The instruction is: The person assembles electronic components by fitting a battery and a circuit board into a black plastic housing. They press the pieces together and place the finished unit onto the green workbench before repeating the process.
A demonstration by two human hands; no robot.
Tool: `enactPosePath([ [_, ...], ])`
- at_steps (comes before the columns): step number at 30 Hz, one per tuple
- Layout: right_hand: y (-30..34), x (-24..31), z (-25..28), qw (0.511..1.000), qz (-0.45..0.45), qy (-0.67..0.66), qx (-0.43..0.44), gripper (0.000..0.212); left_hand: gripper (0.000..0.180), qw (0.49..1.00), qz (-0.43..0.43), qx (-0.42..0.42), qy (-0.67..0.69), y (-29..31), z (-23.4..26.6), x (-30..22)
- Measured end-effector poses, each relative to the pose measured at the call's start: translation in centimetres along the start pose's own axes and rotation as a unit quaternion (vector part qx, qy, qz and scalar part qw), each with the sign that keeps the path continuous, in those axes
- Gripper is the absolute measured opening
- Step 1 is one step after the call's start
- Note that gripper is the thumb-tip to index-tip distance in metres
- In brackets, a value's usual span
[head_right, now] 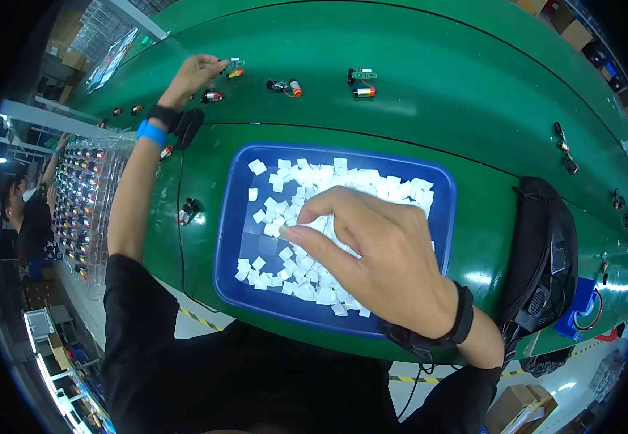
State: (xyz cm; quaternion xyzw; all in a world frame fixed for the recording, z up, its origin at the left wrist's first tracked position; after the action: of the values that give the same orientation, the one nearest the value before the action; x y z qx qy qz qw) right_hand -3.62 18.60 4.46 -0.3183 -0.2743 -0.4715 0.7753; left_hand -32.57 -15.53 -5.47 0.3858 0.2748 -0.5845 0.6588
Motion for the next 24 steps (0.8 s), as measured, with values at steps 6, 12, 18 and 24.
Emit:
enactPosePath([
  [6, -1.3, -0.1, 1.4, 0.984, 0.06, 0.102, -0.131, 0.023, 0.033, 0.946, -0.174, 0.162, 0.219, 17.8, -8.5, -10.1],
  [12, -1.1, -0.1, 0.3, 0.979, 0.087, 0.143, -0.118, 0.024, 0.024, 0.907, -0.153, 0.202, 0.338, 26.8, -13.1, -10.4],
  [18, -0.6, 0.7, -0.5, 0.964, 0.151, 0.206, -0.078, 0.022, 0.021, 0.878, -0.44, 0.137, 0.129, 28.0, -12.2, -11.2],
  [24, 0.0, 0.9, -1.1, 0.968, 0.149, 0.182, -0.087, 0.023, 0.019, 0.87, -0.465, 0.086, 0.141, 28.9, -11.7, -10.9],
])
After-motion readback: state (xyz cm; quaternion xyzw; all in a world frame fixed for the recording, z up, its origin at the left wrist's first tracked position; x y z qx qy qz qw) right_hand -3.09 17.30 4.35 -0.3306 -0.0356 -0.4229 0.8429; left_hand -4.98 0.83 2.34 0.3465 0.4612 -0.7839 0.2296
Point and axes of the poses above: each hand's wrist, its own y-axis away from the middle knuckle, its own z-axis out of the back of the hand, x = y × z, the point moved 7 cm from there along -y, towards the middle knuckle, and after that the axes turned 12 degrees about y, right-handed, at the moved point
